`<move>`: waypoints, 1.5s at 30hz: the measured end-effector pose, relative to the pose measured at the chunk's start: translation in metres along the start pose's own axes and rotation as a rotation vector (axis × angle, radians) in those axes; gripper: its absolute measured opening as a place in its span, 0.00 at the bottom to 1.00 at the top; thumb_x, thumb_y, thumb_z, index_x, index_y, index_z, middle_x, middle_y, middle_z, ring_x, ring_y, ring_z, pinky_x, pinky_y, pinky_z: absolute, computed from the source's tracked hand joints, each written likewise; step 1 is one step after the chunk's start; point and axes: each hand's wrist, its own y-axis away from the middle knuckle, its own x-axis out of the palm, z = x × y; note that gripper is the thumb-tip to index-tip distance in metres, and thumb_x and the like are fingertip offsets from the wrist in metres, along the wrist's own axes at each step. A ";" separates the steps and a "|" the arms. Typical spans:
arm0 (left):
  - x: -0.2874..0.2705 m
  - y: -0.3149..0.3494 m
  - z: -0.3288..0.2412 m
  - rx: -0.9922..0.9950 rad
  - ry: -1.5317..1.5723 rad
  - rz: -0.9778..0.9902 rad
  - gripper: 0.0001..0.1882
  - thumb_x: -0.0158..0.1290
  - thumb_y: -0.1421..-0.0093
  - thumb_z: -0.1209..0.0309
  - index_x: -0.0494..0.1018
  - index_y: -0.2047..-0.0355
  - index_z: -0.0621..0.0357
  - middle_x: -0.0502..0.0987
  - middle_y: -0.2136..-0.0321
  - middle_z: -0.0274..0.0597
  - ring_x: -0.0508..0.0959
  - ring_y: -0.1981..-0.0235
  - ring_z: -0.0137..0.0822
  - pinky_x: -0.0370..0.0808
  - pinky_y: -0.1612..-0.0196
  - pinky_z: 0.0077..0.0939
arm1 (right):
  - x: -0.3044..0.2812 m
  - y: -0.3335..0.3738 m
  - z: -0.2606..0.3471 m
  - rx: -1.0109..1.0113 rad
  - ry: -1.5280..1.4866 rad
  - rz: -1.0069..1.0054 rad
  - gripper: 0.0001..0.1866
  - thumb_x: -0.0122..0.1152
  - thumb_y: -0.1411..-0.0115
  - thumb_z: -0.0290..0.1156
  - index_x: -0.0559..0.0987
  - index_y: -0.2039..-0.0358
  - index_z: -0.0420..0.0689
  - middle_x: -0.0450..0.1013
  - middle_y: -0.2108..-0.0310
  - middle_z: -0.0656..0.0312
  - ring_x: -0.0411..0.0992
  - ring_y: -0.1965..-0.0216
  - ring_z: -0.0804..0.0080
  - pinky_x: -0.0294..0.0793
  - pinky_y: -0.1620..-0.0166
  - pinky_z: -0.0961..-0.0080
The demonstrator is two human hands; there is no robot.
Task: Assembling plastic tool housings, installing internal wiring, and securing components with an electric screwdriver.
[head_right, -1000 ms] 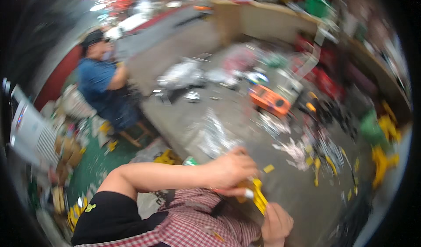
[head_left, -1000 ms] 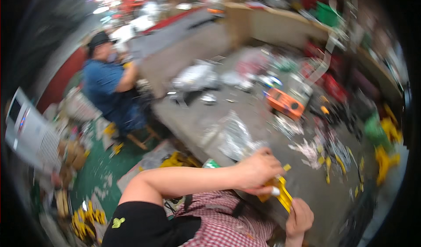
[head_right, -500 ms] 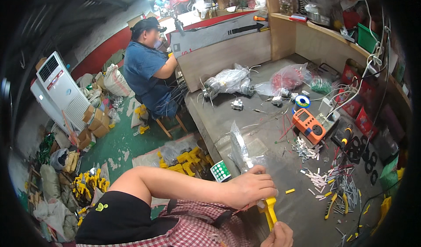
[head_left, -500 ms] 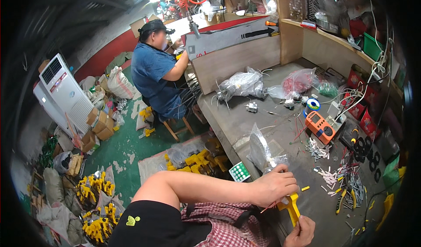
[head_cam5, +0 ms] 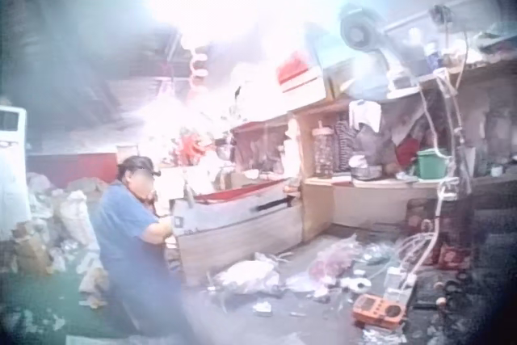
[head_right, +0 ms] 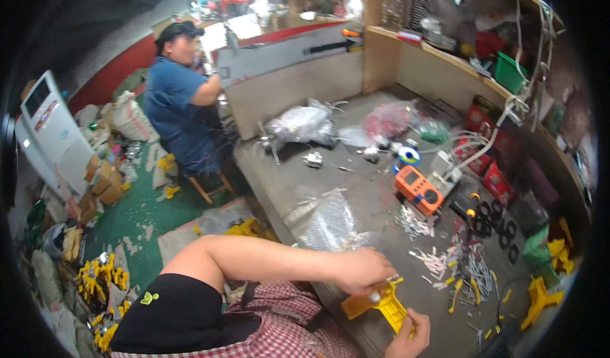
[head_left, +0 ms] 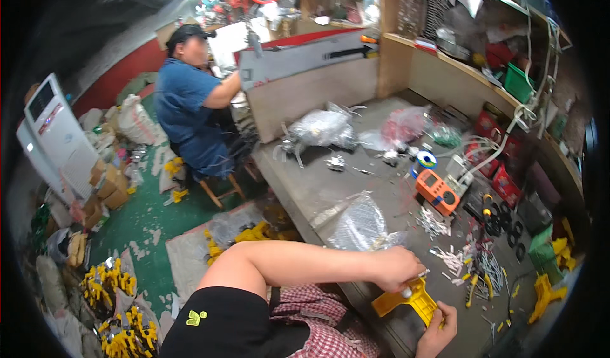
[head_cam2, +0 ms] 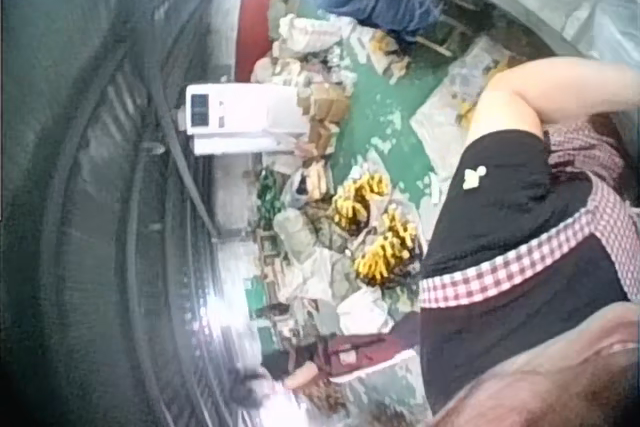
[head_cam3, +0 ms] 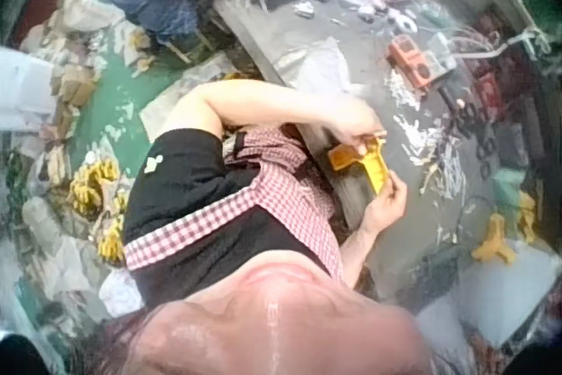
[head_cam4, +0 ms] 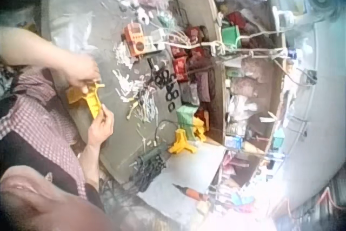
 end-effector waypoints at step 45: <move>0.026 0.019 0.009 -0.353 0.980 -0.326 0.21 0.55 0.47 0.78 0.63 0.53 0.63 0.74 0.70 0.39 0.74 0.64 0.30 0.70 0.57 0.26 | 0.052 -0.029 -0.002 0.053 0.149 0.301 0.09 0.63 0.51 0.27 0.74 0.68 0.47 0.71 0.75 0.65 0.70 0.68 0.68 0.59 0.57 0.68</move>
